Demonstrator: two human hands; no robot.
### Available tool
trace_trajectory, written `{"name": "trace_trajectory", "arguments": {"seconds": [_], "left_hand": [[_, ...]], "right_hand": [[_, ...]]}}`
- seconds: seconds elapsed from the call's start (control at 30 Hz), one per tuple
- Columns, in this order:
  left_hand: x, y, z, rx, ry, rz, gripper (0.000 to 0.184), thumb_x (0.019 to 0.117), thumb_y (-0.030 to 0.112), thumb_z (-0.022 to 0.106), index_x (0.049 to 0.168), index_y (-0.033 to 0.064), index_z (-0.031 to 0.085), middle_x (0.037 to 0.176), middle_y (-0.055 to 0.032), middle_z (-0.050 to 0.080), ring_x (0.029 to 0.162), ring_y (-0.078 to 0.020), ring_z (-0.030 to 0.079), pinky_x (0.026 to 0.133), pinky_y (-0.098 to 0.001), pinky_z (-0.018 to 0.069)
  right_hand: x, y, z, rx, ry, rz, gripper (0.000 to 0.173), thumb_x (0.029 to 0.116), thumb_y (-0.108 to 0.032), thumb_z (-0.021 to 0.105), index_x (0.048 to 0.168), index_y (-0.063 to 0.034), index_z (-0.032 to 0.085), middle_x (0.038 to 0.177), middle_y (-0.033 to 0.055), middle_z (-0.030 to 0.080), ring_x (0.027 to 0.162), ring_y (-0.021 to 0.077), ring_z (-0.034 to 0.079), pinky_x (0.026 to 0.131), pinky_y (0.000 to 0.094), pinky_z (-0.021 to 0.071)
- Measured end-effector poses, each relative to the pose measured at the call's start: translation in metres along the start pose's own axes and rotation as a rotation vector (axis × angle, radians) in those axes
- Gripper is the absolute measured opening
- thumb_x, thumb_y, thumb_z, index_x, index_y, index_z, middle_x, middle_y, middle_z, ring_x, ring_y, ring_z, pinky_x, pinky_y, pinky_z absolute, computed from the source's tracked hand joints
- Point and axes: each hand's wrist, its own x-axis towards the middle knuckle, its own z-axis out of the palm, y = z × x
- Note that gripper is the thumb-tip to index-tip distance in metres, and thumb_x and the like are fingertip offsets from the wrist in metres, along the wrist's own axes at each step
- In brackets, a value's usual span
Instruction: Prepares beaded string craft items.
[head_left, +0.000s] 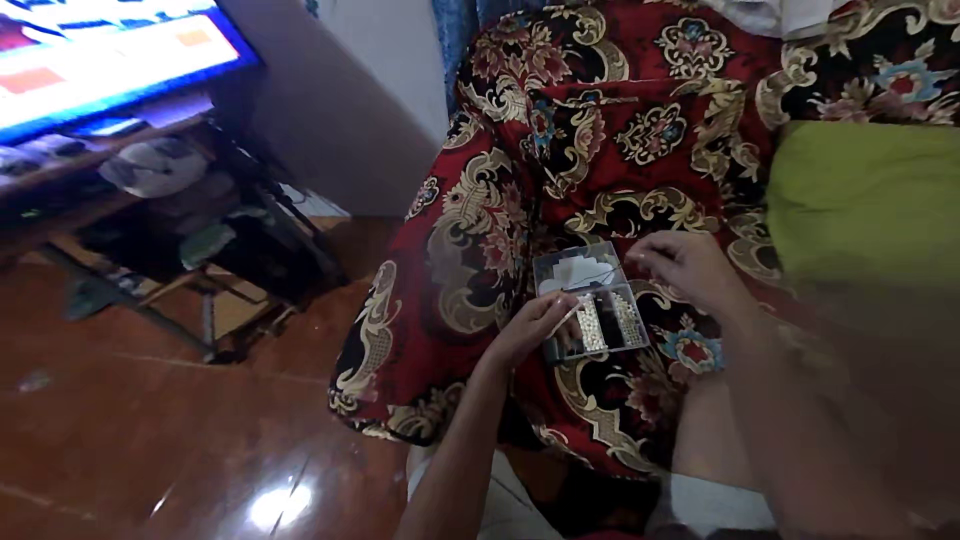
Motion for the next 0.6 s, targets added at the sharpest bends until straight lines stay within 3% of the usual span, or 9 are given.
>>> {"name": "trace_trajectory", "arguments": {"seconds": [0.1,0.2,0.27,0.33,0.4,0.47,0.53,0.6], "left_hand": [[0.003,-0.012,-0.001,0.142,0.028,-0.039,0.031,0.1063,0.019,0.046,0.121,-0.0034,0.06,0.09,-0.0005,0.069,0.076,-0.0071,0.067,0.075,-0.0277,0.058],[0.007,-0.01,0.002,0.234,0.129,-0.081,0.022,0.104,0.014,0.053,0.114,-0.0006,0.066,0.086,0.0039,0.068,0.069,0.0003,0.059,0.066,-0.0185,0.0511],[0.012,-0.004,0.006,0.255,0.208,-0.069,0.018,0.104,0.013,0.054,0.109,0.0014,0.067,0.087,0.0058,0.069,0.072,0.0026,0.06,0.068,-0.0163,0.0499],[0.02,0.0,0.007,0.26,0.246,-0.028,0.017,0.1033,0.011,0.055,0.109,0.0001,0.067,0.09,0.0033,0.07,0.079,-0.0009,0.064,0.075,-0.0205,0.0542],[0.028,0.005,0.01,0.256,0.257,0.017,0.018,0.1032,0.011,0.054,0.109,0.0009,0.068,0.091,0.003,0.07,0.078,-0.0014,0.064,0.072,-0.0199,0.0534],[0.036,0.013,0.015,0.246,0.242,0.07,0.018,0.1037,0.011,0.053,0.109,0.0018,0.068,0.09,0.0044,0.07,0.076,0.0001,0.062,0.07,-0.018,0.0517],[0.045,0.026,0.02,0.218,0.212,0.113,0.019,0.1043,0.011,0.051,0.109,0.0023,0.067,0.092,0.0046,0.07,0.075,0.0014,0.06,0.068,-0.0168,0.0495],[0.054,0.04,0.025,0.171,0.196,0.127,0.019,0.1046,0.011,0.049,0.109,0.0029,0.066,0.091,0.004,0.069,0.07,0.0017,0.056,0.064,-0.016,0.047]], "right_hand": [[0.002,0.023,-0.004,0.04,0.209,-0.006,0.012,0.0995,-0.011,0.065,0.1,-0.0055,0.076,0.092,0.0059,0.072,0.074,0.0121,0.066,0.07,0.0343,0.0583],[0.003,0.053,-0.006,-0.009,0.302,0.021,0.013,0.0994,-0.012,0.066,0.1,-0.0027,0.076,0.097,0.0117,0.072,0.084,0.0204,0.068,0.079,0.0436,0.0571],[0.003,0.072,-0.004,0.009,0.259,0.068,0.014,0.0996,-0.014,0.067,0.1,-0.0022,0.076,0.104,0.0141,0.072,0.093,0.0243,0.069,0.085,0.0484,0.0557],[0.003,0.088,0.002,0.137,0.175,0.124,0.017,0.1003,-0.015,0.065,0.098,-0.0022,0.076,0.122,0.0151,0.068,0.107,0.0271,0.066,0.091,0.0492,0.0542],[0.003,0.095,0.011,0.417,0.109,0.223,0.023,0.1054,-0.016,0.052,0.106,-0.0022,0.07,0.135,0.009,0.061,0.112,0.0194,0.064,0.091,0.0393,0.0562],[0.006,0.098,0.026,0.856,0.095,0.297,0.037,0.1088,-0.012,0.034,0.12,0.0026,0.065,0.125,0.0096,0.068,0.108,0.0178,0.067,0.095,0.0362,0.0552],[0.008,0.093,0.039,1.178,0.037,0.373,0.044,0.1088,-0.018,0.021,0.11,0.0011,0.06,0.109,0.0143,0.073,0.1,0.0226,0.072,0.092,0.0376,0.0572],[0.007,0.081,0.05,1.334,-0.026,0.474,0.041,0.108,-0.02,0.021,0.099,-0.0031,0.058,0.097,0.0138,0.075,0.089,0.0247,0.074,0.082,0.0378,0.0602]]}}
